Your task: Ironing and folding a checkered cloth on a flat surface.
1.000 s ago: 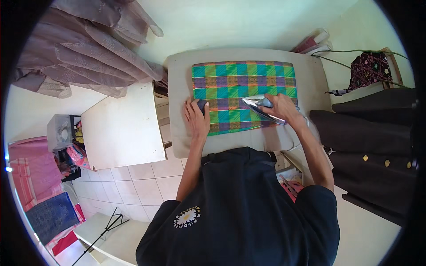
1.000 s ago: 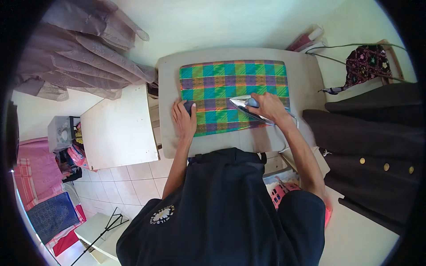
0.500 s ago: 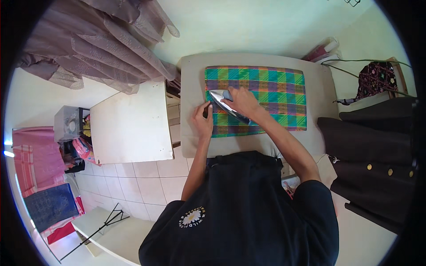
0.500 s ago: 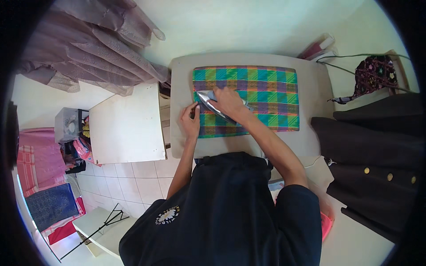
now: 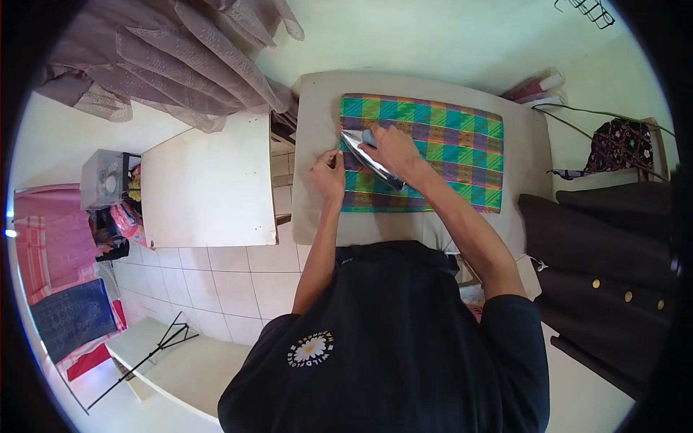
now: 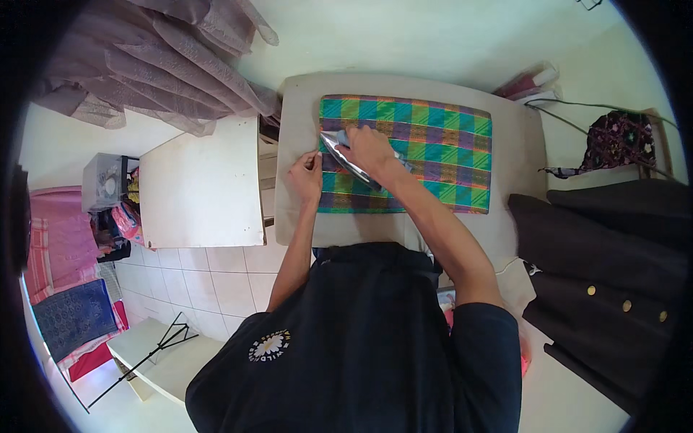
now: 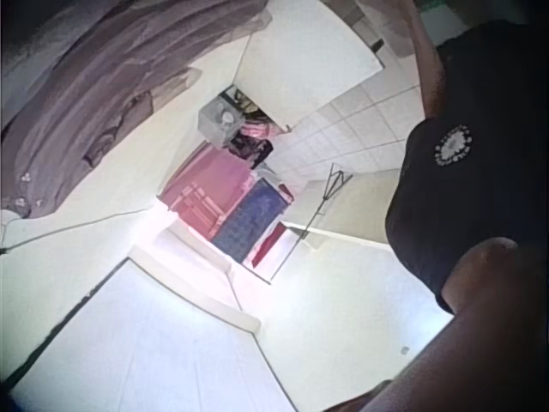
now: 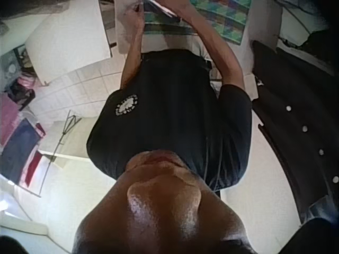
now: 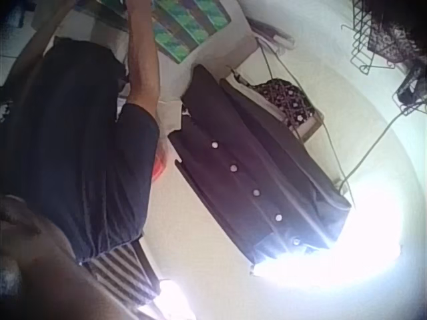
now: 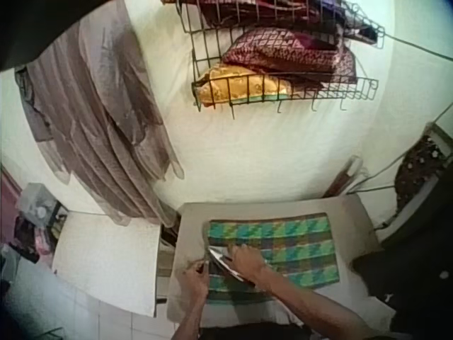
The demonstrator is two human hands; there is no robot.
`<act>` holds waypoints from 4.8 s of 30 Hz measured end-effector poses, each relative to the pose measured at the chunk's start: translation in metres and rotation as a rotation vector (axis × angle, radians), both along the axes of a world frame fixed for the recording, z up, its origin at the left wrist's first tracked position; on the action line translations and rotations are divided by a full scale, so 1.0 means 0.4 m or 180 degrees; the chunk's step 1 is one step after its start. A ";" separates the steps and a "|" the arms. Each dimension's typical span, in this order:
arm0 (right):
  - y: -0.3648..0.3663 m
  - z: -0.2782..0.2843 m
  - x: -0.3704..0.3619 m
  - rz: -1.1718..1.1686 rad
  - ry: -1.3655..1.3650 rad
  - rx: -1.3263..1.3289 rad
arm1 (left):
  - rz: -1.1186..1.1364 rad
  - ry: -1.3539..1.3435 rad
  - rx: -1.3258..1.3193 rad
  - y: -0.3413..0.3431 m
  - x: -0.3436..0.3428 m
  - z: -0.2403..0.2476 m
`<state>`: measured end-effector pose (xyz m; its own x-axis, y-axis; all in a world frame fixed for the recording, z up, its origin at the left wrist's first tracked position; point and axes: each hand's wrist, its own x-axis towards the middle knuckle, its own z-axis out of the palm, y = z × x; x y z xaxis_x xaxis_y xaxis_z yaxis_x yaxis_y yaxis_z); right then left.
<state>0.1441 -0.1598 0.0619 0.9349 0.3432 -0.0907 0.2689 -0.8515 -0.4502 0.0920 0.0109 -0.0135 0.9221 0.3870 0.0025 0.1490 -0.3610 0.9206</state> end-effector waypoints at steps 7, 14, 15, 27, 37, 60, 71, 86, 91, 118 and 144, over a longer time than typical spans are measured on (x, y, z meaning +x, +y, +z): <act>-0.005 0.049 -0.009 0.0303 0.0370 0.0050 | -0.0179 -0.0329 0.0477 0.040 -0.019 -0.027; 0.015 0.023 -0.029 -0.0073 0.0298 0.0103 | -0.0871 -0.0313 0.0971 0.047 -0.069 -0.007; 0.023 0.020 -0.034 -0.0059 0.0273 0.0106 | -0.0855 -0.0335 0.0977 0.049 -0.070 -0.005; 0.130 0.003 -0.111 -0.0119 -0.0133 -0.0006 | -0.0580 -0.0210 0.0573 0.086 -0.101 -0.018; 0.086 -0.010 -0.079 0.0020 0.0069 0.0070 | -0.1060 -0.1021 -0.0155 -0.045 -0.041 -0.008; 0.005 -0.003 0.190 -0.0162 -0.0291 -0.0495 | -0.1209 -0.0208 0.2741 -0.089 -0.040 0.012; -0.009 0.009 0.168 -0.0211 -0.0109 -0.0361 | -0.1003 -0.0239 0.2158 -0.126 0.113 0.093; 0.033 0.001 0.189 -0.0602 -0.0068 -0.0199 | -0.1018 -0.0565 0.0207 -0.134 0.237 -0.009; 0.029 -0.010 0.226 -0.0766 0.0031 0.0114 | -0.1089 -0.0331 0.0255 -0.141 0.238 -0.008; -0.092 -0.023 0.003 -0.1464 0.0267 0.0323 | -0.1002 -0.0119 0.3238 -0.207 0.241 0.006; -0.061 -0.040 0.084 -0.1516 0.0077 0.0305 | -0.1410 -0.0522 0.2079 -0.217 0.224 -0.035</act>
